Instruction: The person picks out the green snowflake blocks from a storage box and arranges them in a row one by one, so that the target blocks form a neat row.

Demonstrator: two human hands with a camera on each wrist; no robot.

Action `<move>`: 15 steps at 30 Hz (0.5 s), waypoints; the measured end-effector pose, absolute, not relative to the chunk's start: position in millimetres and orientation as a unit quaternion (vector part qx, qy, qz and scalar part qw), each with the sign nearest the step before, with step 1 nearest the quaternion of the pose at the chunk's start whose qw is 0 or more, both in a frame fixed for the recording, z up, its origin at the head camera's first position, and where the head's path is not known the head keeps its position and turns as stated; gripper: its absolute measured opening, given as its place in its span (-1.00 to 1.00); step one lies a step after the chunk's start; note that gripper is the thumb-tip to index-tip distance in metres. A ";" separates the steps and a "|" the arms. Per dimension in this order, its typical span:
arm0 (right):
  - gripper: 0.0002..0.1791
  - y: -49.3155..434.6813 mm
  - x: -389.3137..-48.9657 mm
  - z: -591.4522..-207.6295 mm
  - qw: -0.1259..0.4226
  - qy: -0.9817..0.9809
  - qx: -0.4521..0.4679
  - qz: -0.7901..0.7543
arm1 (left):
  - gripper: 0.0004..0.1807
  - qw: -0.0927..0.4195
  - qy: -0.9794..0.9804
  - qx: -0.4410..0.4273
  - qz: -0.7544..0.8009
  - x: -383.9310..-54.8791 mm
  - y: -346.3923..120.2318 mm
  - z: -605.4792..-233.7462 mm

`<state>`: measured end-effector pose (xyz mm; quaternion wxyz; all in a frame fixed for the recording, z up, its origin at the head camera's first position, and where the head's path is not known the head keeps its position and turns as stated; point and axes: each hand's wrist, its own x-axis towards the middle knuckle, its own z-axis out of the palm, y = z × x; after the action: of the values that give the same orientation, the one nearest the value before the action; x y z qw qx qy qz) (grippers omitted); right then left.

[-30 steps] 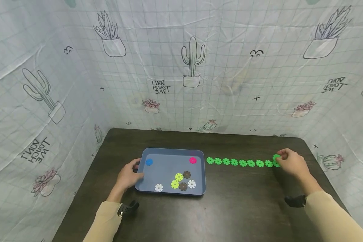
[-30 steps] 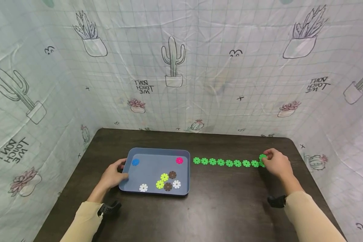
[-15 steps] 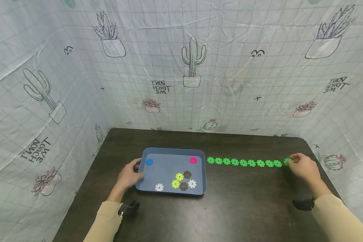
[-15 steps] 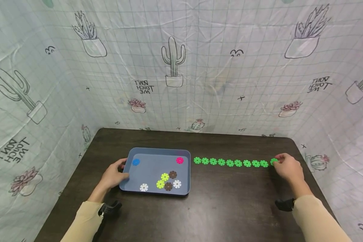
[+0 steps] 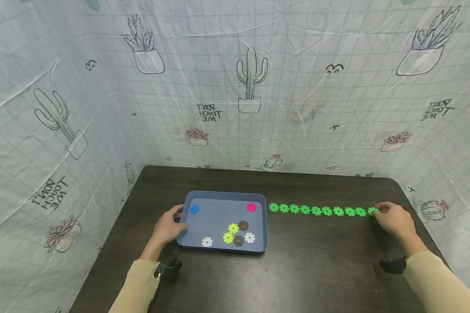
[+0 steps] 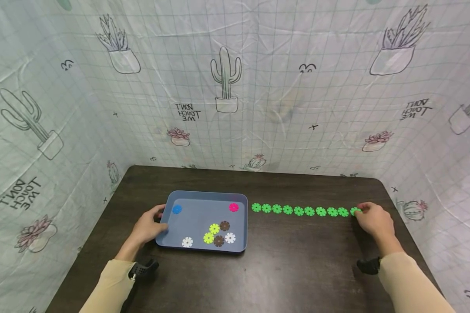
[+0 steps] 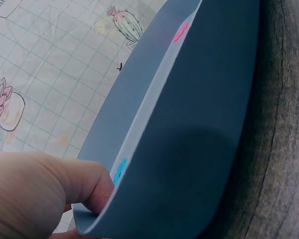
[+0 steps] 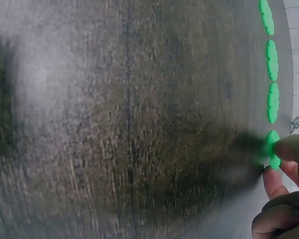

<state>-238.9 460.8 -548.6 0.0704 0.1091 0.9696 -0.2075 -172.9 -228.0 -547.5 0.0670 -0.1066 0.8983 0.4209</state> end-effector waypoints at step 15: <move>-0.40 463.3 -232.4 -549.0 0.017 0.975 0.083 -0.204 | -0.22 0.082 0.889 -0.097 0.440 -178.3 -227.4 -547.0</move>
<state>-232.4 463.3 -549.0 0.0166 0.0832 0.9752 -0.2043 -178.3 -227.4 -547.0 0.0822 -0.0972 0.8889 0.4401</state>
